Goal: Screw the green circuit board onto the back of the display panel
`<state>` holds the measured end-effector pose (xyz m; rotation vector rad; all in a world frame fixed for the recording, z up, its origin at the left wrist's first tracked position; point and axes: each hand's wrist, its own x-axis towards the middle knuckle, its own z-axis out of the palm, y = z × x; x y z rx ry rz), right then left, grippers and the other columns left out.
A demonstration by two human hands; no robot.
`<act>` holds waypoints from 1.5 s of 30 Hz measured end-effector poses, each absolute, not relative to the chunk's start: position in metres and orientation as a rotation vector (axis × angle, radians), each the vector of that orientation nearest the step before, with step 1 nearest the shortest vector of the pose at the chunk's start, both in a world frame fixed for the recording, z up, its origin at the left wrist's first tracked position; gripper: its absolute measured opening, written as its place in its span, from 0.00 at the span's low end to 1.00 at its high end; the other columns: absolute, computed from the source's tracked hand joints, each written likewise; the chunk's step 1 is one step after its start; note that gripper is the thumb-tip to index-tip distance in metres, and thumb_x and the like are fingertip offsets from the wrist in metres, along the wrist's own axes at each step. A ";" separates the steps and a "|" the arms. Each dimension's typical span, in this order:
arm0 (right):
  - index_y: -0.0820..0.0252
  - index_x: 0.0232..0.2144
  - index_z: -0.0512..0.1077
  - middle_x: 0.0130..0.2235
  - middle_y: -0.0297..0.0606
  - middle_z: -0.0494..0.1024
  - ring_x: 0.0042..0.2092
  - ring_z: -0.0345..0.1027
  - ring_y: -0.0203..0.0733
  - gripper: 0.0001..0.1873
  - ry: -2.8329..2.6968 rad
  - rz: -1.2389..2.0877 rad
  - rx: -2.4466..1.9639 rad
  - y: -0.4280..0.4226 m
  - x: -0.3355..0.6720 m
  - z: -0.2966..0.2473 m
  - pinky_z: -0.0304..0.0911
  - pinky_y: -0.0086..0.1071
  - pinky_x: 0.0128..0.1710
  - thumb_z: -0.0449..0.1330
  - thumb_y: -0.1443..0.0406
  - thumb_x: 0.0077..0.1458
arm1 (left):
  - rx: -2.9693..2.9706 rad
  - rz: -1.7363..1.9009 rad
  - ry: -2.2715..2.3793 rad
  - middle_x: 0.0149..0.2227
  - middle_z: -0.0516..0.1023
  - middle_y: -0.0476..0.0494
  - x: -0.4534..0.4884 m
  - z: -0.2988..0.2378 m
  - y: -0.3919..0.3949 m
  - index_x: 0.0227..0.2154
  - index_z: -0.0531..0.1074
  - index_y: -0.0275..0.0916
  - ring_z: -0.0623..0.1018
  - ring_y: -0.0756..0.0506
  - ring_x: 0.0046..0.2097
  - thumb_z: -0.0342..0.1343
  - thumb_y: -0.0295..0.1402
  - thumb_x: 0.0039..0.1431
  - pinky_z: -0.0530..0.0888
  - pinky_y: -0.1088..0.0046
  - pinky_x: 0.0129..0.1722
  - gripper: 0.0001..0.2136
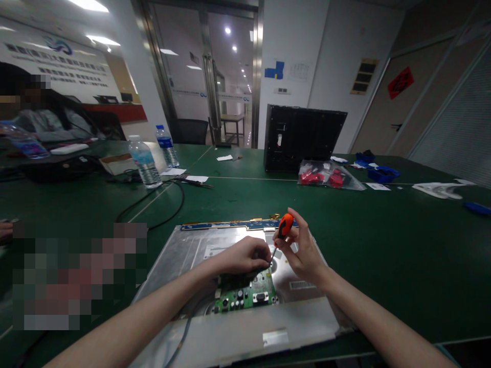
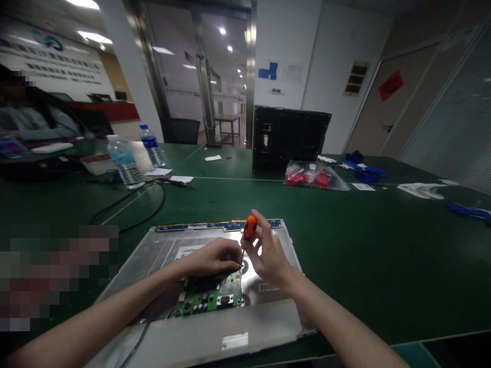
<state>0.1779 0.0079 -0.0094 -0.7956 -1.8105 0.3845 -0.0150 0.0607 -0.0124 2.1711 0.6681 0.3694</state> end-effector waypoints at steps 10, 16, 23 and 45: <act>0.50 0.66 0.41 0.33 0.33 0.74 0.28 0.69 0.36 0.35 -1.831 0.296 -0.721 0.011 0.177 -0.010 0.68 0.28 0.25 0.53 0.68 0.63 | 2.164 0.375 0.644 0.29 0.77 0.49 -0.015 -0.012 0.062 0.29 0.75 0.35 0.74 0.47 0.32 0.60 0.25 0.53 0.69 0.75 0.34 0.01; 0.51 0.67 0.41 0.33 0.34 0.74 0.26 0.68 0.35 0.35 -1.847 0.233 -0.708 0.013 0.177 -0.013 0.67 0.27 0.23 0.53 0.67 0.64 | 2.168 0.388 0.633 0.30 0.78 0.48 -0.016 -0.016 0.062 0.30 0.75 0.35 0.75 0.47 0.33 0.60 0.25 0.53 0.70 0.75 0.35 0.02; 0.50 0.67 0.39 0.32 0.32 0.71 0.25 0.67 0.34 0.37 -1.883 0.121 -0.690 0.015 0.178 -0.016 0.66 0.25 0.20 0.54 0.65 0.64 | 2.202 0.398 0.596 0.31 0.78 0.47 -0.017 -0.016 0.063 0.31 0.76 0.35 0.75 0.46 0.34 0.60 0.26 0.53 0.70 0.74 0.36 0.02; 0.52 0.67 0.34 0.32 0.35 0.74 0.24 0.68 0.36 0.40 -1.869 0.097 -0.682 0.017 0.175 -0.022 0.66 0.26 0.19 0.56 0.60 0.64 | 2.218 0.394 0.630 0.30 0.77 0.48 -0.017 -0.015 0.061 0.33 0.75 0.36 0.75 0.46 0.33 0.58 0.26 0.52 0.69 0.75 0.35 0.05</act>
